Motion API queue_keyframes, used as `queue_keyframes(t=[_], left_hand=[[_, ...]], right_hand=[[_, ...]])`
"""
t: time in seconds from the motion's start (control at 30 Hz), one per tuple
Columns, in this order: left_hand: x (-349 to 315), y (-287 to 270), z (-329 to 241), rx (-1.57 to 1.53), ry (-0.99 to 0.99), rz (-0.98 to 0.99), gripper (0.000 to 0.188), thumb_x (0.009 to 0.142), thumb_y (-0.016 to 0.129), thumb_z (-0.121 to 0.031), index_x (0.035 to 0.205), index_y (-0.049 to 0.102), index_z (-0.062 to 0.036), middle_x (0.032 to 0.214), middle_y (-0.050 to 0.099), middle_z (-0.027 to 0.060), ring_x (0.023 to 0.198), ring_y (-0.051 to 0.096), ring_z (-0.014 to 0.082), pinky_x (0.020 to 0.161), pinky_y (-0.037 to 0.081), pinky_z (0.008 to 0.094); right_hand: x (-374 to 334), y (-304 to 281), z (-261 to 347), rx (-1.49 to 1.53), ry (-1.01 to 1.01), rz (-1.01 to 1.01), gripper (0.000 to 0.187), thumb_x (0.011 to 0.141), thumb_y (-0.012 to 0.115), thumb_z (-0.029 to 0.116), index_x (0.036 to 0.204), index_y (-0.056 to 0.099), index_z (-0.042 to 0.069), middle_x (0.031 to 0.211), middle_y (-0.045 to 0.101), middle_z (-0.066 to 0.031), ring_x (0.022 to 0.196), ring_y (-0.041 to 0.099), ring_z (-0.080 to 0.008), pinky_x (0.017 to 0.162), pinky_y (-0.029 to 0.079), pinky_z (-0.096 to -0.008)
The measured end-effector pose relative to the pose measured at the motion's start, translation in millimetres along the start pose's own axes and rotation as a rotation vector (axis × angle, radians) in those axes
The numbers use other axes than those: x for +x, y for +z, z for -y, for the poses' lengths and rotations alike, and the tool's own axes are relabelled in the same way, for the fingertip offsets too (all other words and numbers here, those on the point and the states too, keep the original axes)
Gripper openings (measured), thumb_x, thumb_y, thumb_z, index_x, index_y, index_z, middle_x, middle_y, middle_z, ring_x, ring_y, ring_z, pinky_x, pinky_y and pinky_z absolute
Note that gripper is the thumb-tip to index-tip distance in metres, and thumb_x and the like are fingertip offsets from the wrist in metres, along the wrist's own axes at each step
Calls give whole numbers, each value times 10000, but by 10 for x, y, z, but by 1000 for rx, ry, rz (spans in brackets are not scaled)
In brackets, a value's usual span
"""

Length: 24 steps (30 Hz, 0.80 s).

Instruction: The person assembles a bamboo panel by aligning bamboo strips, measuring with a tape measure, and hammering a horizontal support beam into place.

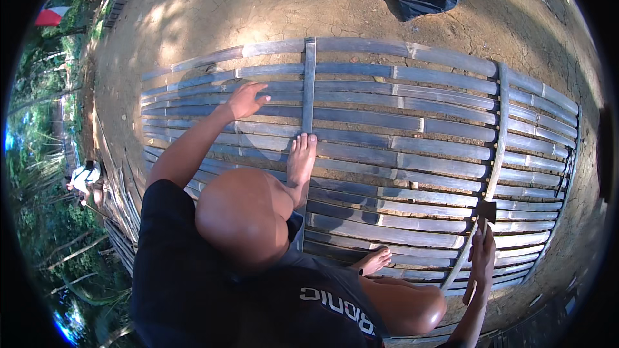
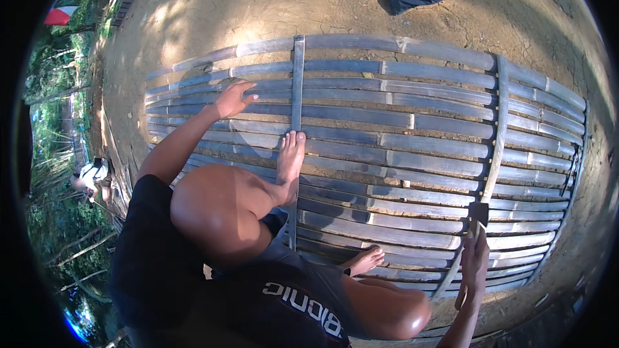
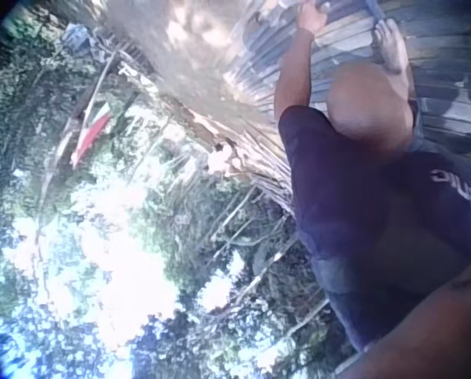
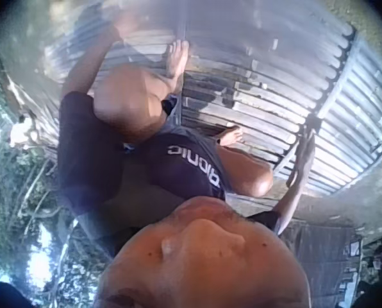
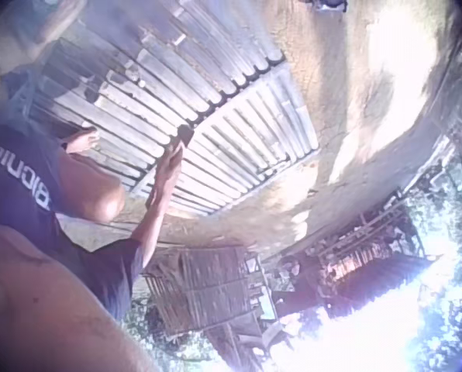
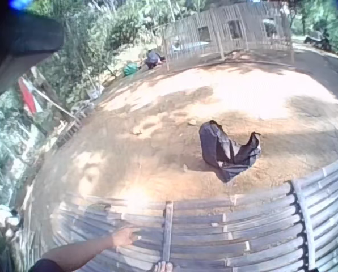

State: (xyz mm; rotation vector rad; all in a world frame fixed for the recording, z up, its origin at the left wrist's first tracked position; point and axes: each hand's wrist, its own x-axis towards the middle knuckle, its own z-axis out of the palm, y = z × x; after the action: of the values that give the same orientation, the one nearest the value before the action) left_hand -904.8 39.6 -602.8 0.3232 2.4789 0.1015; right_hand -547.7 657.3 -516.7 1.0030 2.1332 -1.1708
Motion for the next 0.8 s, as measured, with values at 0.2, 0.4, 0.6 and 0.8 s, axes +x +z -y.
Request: queue_keyframes(t=[0.2,0.4,0.6,0.8], left_hand=[[824,455,205,21,214,-327,568,929,672,-281,1422,492,-63,1454,487,179,1324,468,366,1123,382,457],[1182,366,258,23,329,-355,571,862,731,-303,1354,549,-75,1384,522,130,1238,506,359,1043,447,441],[1315,630,294,33,421,-482,465,869,708,-332,1289,635,-146,1393,555,71,1260,500,352,1026,464,448],[1235,850,449,38,397,-662,416,860,718,-265,1252,677,-135,1331,637,47,1217,590,349,942,570,443]], right_hand=[[623,943,1362,-406,-402,199,369,1008,540,222,1300,519,-3,880,655,-257,757,639,-447,669,478,-502],[1233,1771,2266,-784,-581,268,441,964,595,262,1329,496,35,1135,639,-233,900,671,-439,756,553,-508],[1770,2507,2223,-911,-740,302,499,950,598,314,1369,449,88,1122,613,-155,975,677,-348,785,566,-452],[1855,2920,2168,-833,-848,361,617,900,662,290,1430,419,90,1151,580,-159,1028,630,-362,806,548,-470]])
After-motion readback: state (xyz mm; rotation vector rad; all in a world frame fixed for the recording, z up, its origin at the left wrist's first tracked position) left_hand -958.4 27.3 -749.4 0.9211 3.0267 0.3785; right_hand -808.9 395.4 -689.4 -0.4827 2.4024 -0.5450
